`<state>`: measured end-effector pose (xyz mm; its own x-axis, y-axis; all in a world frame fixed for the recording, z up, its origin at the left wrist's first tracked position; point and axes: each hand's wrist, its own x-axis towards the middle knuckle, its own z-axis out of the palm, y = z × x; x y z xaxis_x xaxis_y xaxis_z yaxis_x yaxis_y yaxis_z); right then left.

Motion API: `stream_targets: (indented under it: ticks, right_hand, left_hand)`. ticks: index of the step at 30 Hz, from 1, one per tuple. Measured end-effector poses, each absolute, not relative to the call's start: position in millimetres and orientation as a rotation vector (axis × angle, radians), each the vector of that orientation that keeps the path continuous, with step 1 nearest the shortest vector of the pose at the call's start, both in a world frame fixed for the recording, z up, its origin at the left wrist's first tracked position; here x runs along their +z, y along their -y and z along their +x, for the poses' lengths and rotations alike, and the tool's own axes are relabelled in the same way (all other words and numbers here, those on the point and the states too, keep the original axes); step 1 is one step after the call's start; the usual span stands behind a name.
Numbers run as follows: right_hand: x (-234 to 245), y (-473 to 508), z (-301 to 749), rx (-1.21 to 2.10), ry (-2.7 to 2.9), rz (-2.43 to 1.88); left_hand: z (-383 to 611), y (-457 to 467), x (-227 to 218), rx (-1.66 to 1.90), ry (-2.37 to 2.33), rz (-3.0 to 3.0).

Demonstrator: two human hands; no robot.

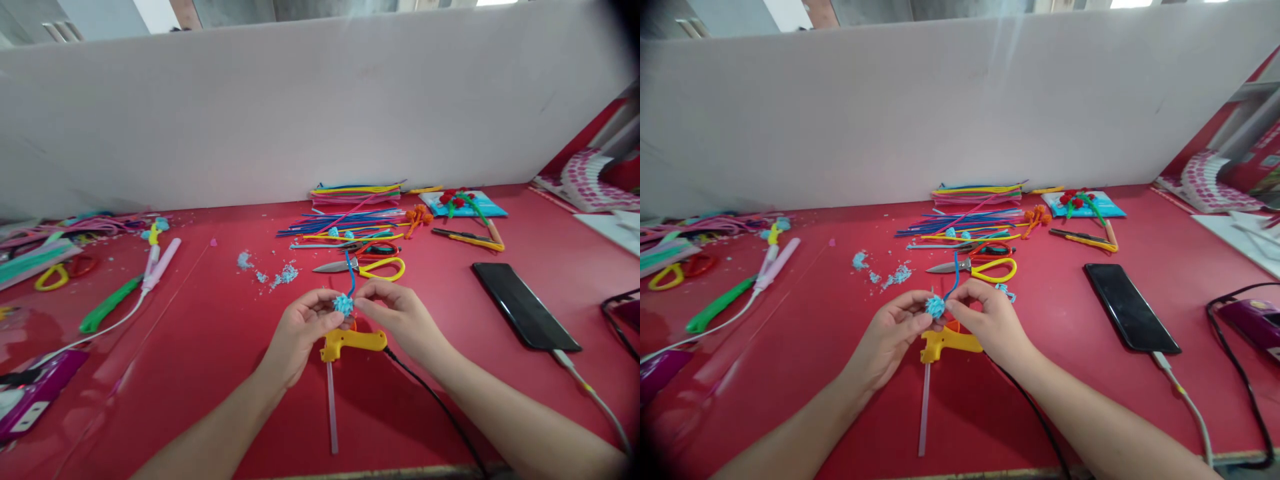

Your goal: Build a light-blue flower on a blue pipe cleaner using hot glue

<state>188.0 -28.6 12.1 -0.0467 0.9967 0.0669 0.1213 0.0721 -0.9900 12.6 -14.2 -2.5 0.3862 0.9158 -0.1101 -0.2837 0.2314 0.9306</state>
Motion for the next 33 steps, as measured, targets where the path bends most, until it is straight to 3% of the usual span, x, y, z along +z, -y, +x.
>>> stream_targets:
  ticks: [33]
  right_hand:
    - [11.4, 27.9, 188.7, 1.124, 1.399, -1.253]
  left_hand:
    - [12.0, 14.2, -2.2, 0.928, -0.815, 1.000]
